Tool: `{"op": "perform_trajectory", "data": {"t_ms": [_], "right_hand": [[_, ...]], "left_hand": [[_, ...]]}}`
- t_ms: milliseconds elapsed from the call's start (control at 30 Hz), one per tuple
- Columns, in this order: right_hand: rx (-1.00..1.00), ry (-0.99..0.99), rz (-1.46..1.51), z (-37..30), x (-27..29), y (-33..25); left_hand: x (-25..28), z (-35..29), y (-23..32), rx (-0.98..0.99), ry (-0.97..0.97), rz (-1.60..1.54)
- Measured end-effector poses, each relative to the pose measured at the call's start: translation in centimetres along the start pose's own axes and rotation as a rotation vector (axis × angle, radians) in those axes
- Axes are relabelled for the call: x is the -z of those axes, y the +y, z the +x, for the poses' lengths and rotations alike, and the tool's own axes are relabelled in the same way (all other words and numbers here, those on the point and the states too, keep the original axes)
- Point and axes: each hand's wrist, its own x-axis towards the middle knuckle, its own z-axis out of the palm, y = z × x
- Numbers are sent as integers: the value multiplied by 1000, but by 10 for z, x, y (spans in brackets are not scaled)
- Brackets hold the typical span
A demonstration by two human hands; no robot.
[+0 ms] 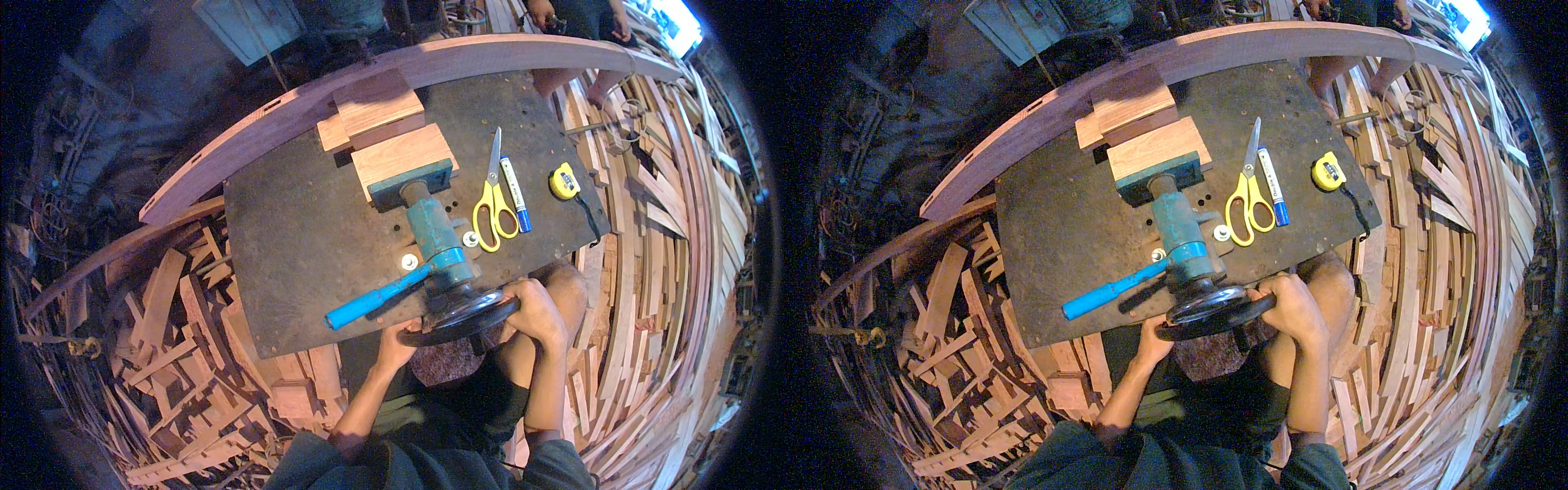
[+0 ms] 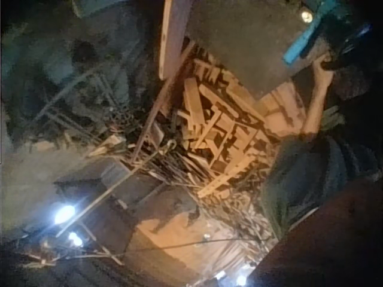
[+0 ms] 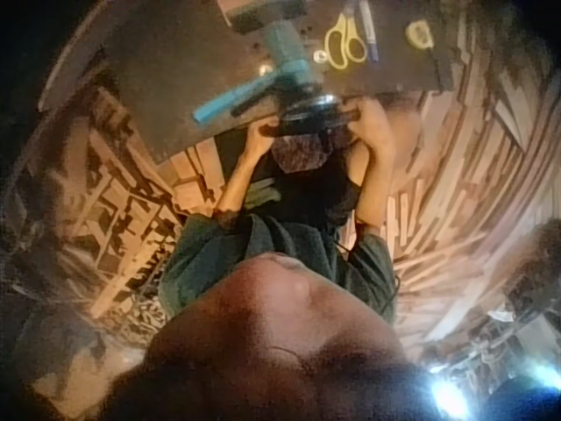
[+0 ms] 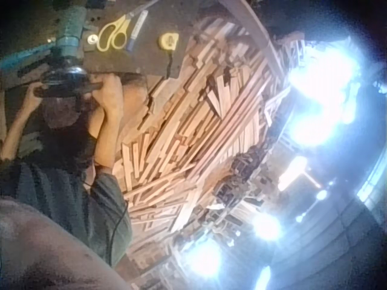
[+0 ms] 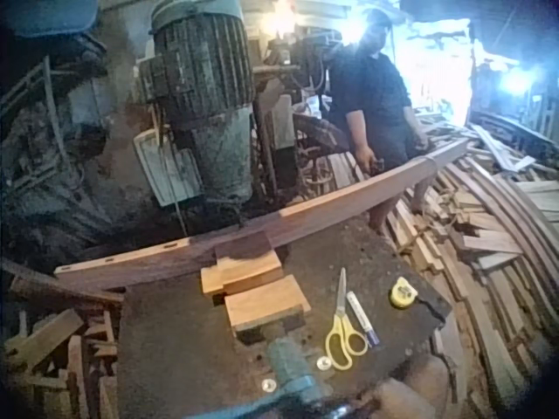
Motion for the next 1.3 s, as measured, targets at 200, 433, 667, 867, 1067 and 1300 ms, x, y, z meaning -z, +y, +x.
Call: {"op": "perform_trajectory", "data": {"t_ms": [200, 433, 667, 867, 1067, 1300], "right_hand": [[7, -14, -20, 3, -4, -3], [-23, -66, -75, -7, -1, 14], [219, 11, 59, -10, -10, 61], [121, -68, 22, -4, -7, 39], [69, -123, 12, -1, -12, 43], [62, -93, 21, -1, -7, 34]], "left_hand": [[7, 1, 4, -13, -4, 17], [7, 4, 24, -172, 93, 75], [-3, -4, 13, 90, 114, 9], [-4, -1, -29, -91, 278, 126], [-2, 0, -18, -55, 260, 75], [-5, 5, -25, -151, 251, 50]]}}
